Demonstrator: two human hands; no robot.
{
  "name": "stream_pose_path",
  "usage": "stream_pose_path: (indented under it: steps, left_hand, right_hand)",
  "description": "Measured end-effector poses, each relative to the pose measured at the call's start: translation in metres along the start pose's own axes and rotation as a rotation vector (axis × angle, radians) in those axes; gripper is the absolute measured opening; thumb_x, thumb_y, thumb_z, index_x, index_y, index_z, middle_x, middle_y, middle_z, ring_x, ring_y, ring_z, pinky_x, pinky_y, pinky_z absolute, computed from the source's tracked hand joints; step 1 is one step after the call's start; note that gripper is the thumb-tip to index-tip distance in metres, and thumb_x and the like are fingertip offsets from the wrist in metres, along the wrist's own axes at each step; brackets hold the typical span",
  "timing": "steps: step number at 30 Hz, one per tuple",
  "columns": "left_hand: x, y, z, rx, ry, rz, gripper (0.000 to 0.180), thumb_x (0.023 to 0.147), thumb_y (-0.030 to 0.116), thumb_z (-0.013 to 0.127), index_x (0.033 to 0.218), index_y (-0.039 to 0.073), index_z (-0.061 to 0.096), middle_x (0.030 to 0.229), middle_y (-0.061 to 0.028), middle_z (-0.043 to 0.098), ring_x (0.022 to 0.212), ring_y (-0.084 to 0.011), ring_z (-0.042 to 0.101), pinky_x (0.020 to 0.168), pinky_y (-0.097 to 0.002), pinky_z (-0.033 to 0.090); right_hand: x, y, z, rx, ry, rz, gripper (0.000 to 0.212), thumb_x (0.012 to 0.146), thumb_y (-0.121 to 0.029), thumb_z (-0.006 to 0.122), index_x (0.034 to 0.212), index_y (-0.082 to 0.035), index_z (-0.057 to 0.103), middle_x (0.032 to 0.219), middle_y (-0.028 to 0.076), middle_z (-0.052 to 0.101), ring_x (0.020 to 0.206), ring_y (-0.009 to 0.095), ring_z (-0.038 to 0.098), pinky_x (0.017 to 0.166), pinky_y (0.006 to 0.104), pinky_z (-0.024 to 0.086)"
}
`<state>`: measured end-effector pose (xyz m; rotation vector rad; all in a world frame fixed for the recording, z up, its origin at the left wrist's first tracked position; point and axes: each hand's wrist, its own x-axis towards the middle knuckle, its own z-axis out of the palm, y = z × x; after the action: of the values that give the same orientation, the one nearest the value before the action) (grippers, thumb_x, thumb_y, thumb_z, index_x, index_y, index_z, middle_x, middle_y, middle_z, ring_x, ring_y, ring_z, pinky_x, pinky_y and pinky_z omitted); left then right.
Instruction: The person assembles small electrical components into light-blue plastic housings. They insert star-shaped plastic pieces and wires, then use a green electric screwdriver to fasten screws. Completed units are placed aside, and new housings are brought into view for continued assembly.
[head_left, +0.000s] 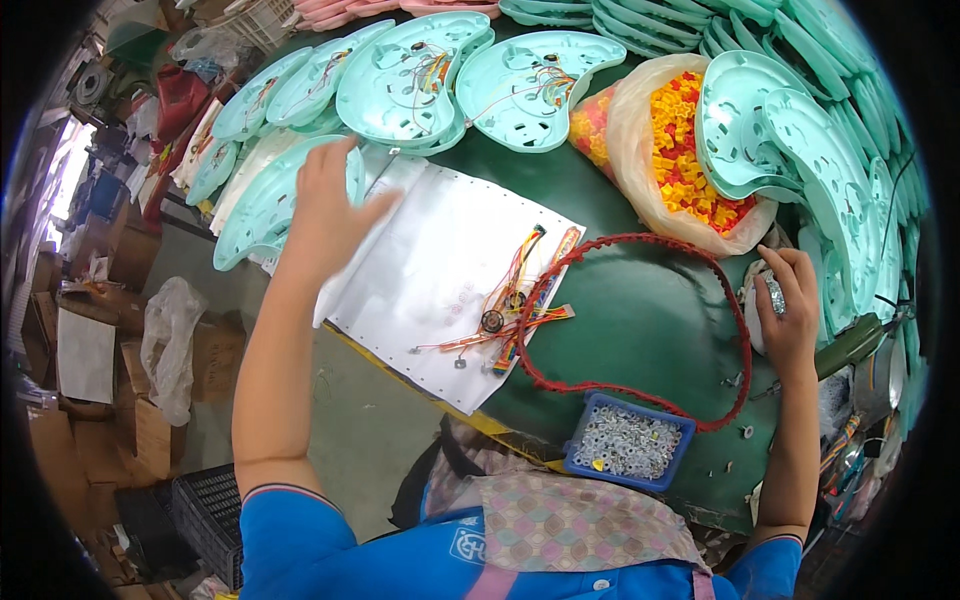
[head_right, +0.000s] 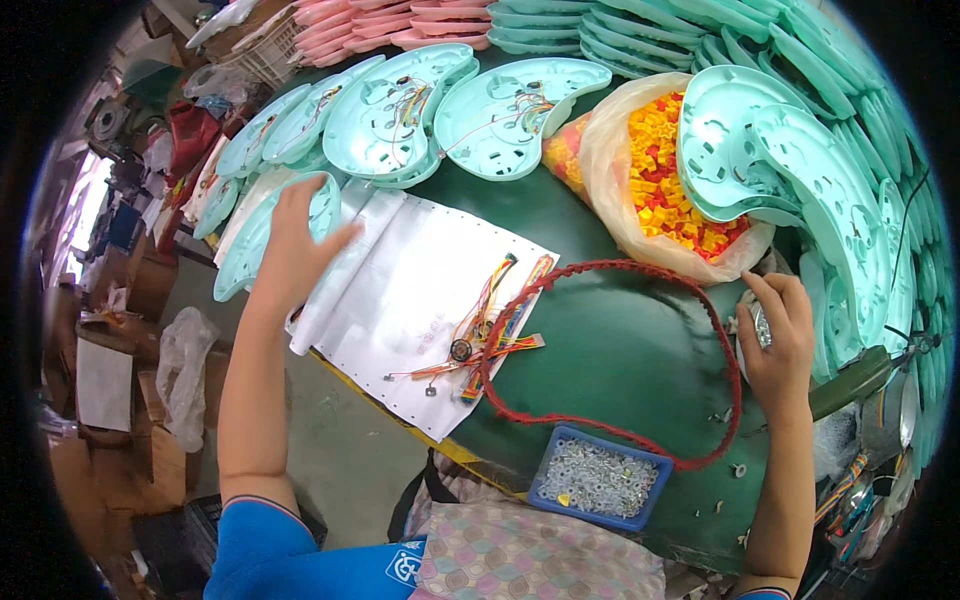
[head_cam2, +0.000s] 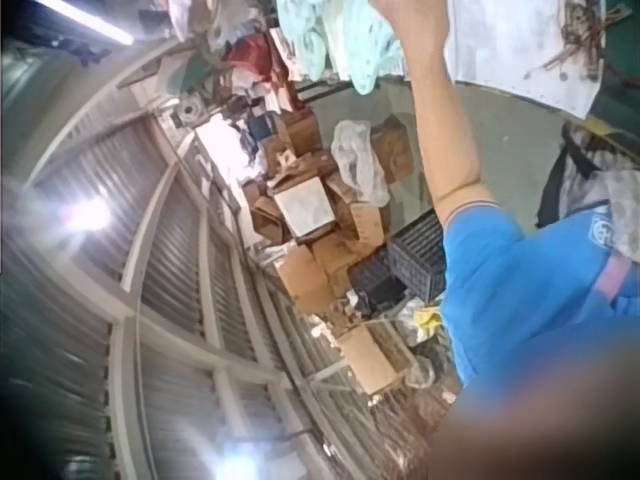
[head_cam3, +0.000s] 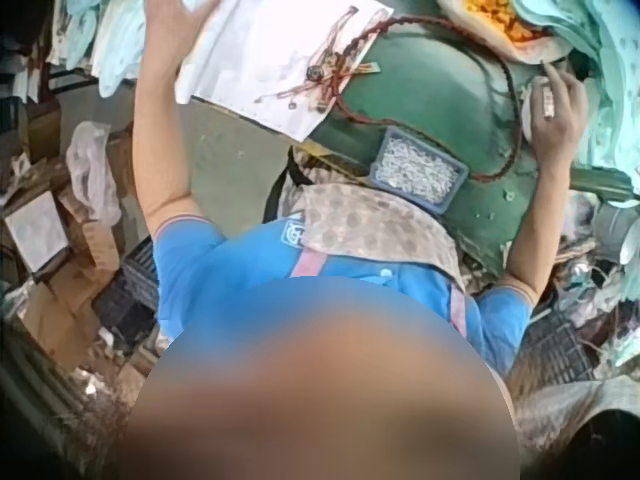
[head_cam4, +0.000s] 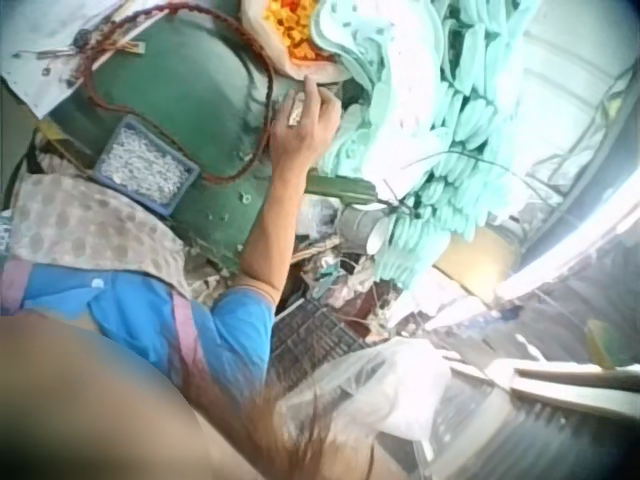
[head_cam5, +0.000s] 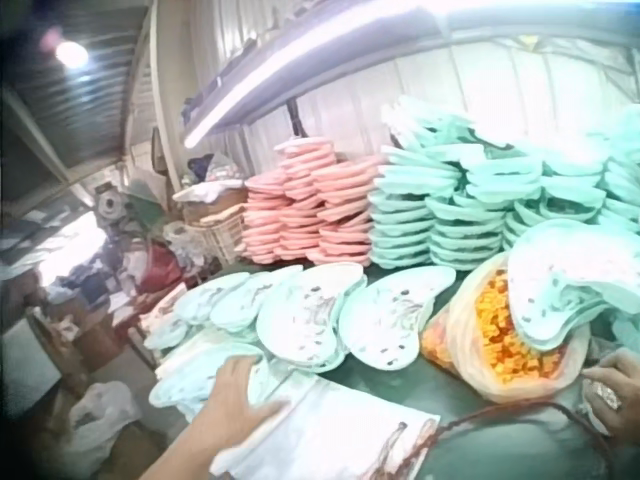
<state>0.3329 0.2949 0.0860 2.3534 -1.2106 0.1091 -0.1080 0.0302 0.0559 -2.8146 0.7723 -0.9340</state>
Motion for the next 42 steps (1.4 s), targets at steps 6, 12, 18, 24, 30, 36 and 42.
stream_pose_path:
  steps: [6, 12, 18, 24, 30, 36, 42]
  left_hand:
    - [-0.059, -0.025, -0.035, 0.605, -0.342, -0.186, 0.045, 0.079, 0.020, 0.079, 0.114, -0.002, 0.063, 0.129, -0.0193, 0.062, 0.123, -0.0370, 0.058, 0.110, -0.0489, 0.042]
    - [-0.088, 0.037, -0.006, 0.736, 0.146, 0.271, 0.030, 0.084, 0.006, 0.061, 0.112, -0.005, 0.064, 0.131, -0.0237, 0.063, 0.124, -0.0412, 0.058, 0.113, -0.0565, 0.038]
    - [-0.150, 0.192, 0.038, 0.267, -0.160, 0.692, 0.039, 0.087, 0.010, 0.057, 0.121, -0.008, 0.061, 0.138, -0.0253, 0.059, 0.119, -0.0467, 0.060, 0.110, -0.0542, 0.043]
    - [-0.144, 0.235, 0.076, 0.104, -0.150, 0.975, 0.043, 0.086, 0.022, 0.062, 0.120, -0.003, 0.063, 0.130, -0.0238, 0.062, 0.118, -0.0401, 0.061, 0.107, -0.0497, 0.045]
    - [-0.125, 0.204, 0.114, -0.073, -0.423, 0.994, 0.013, 0.079, 0.014, 0.067, 0.087, 0.007, 0.059, 0.085, -0.0067, 0.056, 0.080, -0.0247, 0.060, 0.070, -0.0384, 0.049]
    - [-0.116, 0.198, 0.131, -0.173, -0.367, 1.068, 0.014, 0.082, 0.017, 0.069, 0.086, 0.007, 0.059, 0.083, -0.0062, 0.056, 0.079, -0.0238, 0.060, 0.066, -0.0373, 0.050]
    - [-0.109, 0.204, 0.139, -0.203, -0.491, 1.105, 0.037, 0.084, 0.041, 0.077, 0.078, 0.009, 0.059, 0.076, -0.0051, 0.055, 0.067, -0.0241, 0.060, 0.054, -0.0377, 0.049]
  right_hand:
    - [0.002, -0.024, 0.006, 0.142, -0.060, 0.030, 0.034, 0.086, -0.001, 0.070, 0.119, -0.001, 0.068, 0.108, 0.015, 0.061, 0.098, 0.032, 0.062, 0.088, 0.0394, 0.050]
    - [0.014, -0.071, 0.021, 0.558, -0.314, 0.077, 0.040, 0.089, -0.013, 0.072, 0.127, -0.002, 0.064, 0.110, 0.014, 0.065, 0.101, 0.024, 0.065, 0.089, 0.0345, 0.052]
    - [0.028, -0.095, 0.028, 1.512, -0.376, 0.566, 0.073, 0.094, -0.028, 0.066, 0.156, -0.003, 0.035, 0.145, 0.011, 0.050, 0.125, 0.017, 0.055, 0.107, 0.0325, 0.044]
    - [-0.023, -0.006, -0.006, 1.328, -0.366, 0.852, 0.058, 0.094, -0.013, 0.067, 0.148, -0.002, 0.050, 0.126, 0.007, 0.067, 0.107, 0.015, 0.067, 0.093, 0.0288, 0.054]
    - [-0.054, 0.031, 0.000, 0.374, -0.367, 0.504, 0.032, 0.093, -0.004, 0.070, 0.125, -0.002, 0.070, 0.104, 0.006, 0.069, 0.084, 0.013, 0.065, 0.076, 0.0279, 0.051]
    - [-0.019, 0.023, 0.006, 0.028, -0.154, 0.143, 0.023, 0.091, -0.005, 0.067, 0.113, -0.006, 0.069, 0.094, 0.011, 0.060, 0.085, 0.032, 0.062, 0.074, 0.0393, 0.051]
    - [0.029, 0.049, 0.049, 0.055, -0.128, 0.084, 0.024, 0.089, -0.013, 0.069, 0.112, -0.007, 0.070, 0.099, 0.011, 0.066, 0.093, 0.032, 0.065, 0.081, 0.0410, 0.052]
